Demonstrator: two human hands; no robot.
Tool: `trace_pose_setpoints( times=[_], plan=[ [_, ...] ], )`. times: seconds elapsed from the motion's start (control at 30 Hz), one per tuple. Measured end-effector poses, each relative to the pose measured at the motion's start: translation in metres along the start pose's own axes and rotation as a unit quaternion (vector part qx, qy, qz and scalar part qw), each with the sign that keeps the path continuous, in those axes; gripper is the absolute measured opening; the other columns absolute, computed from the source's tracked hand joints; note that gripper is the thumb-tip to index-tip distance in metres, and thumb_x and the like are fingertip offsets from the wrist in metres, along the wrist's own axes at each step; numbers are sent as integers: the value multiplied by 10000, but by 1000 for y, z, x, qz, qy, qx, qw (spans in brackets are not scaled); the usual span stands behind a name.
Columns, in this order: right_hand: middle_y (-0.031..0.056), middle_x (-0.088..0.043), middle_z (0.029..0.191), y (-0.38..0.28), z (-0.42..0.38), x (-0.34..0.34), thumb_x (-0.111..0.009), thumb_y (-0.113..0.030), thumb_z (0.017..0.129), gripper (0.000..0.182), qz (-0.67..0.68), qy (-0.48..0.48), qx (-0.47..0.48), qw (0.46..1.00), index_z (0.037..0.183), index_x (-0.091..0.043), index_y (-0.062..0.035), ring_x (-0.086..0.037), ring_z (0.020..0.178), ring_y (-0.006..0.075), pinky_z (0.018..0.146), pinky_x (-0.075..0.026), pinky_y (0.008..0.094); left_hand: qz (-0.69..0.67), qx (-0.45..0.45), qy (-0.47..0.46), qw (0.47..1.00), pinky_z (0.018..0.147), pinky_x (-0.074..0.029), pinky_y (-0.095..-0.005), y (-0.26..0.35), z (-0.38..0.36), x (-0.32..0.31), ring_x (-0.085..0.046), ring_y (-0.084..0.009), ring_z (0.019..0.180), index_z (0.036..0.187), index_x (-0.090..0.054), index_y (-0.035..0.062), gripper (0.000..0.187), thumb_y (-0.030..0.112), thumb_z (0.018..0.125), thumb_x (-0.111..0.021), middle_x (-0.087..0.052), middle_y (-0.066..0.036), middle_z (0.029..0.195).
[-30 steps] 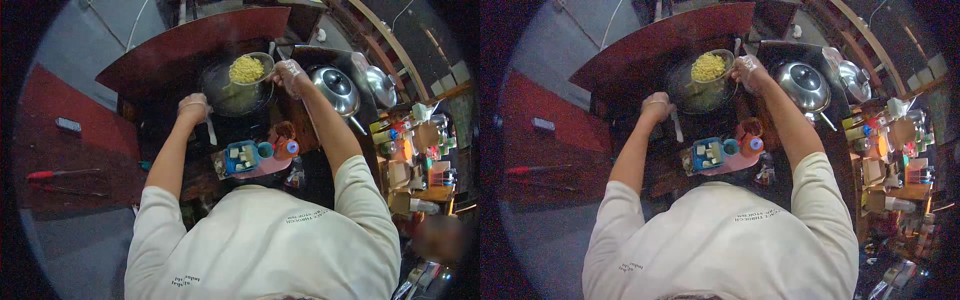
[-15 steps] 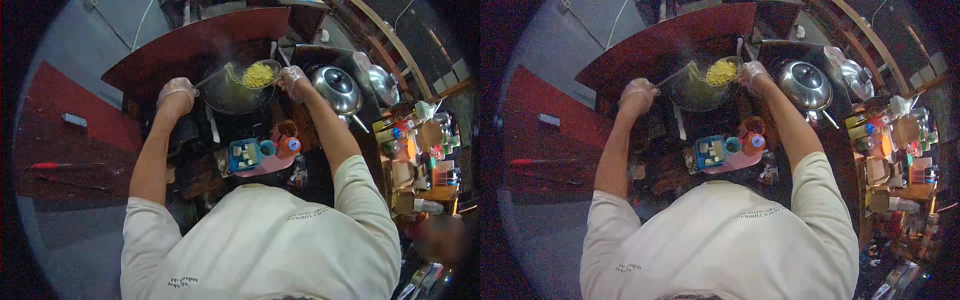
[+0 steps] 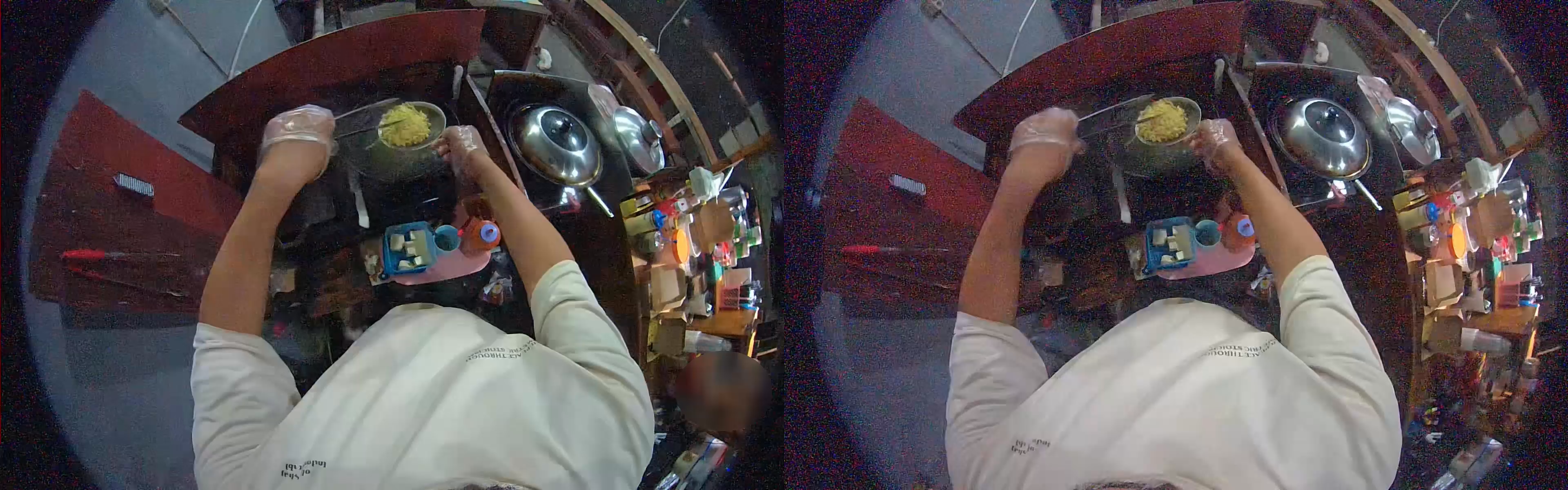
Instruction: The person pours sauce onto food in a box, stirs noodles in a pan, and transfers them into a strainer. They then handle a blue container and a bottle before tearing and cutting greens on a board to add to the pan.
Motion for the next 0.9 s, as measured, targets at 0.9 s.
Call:
trace_pose_setpoints(
  times=[0.9],
  plan=[
    [97, -685, 752, -121, 5, 63, -523, -100, 863, 158, -250, -157, 132, 946, 830, -658, -23, -520, 551, 101, 463, -400, 241, -68, -13, 61, 996, 925, -494, -447, -44, 38, -65, -614, -325, 1077, 1122, -677, 124, 320, 354, 936, -555, -666, -130, 1078]
  ],
)
Point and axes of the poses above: each hand's wrist, its own z-axis towards the middle knuckle, its own x-axis out of the back of the hand, y = z × x, the point moved 2 cm from there along z, towards the middle knuckle
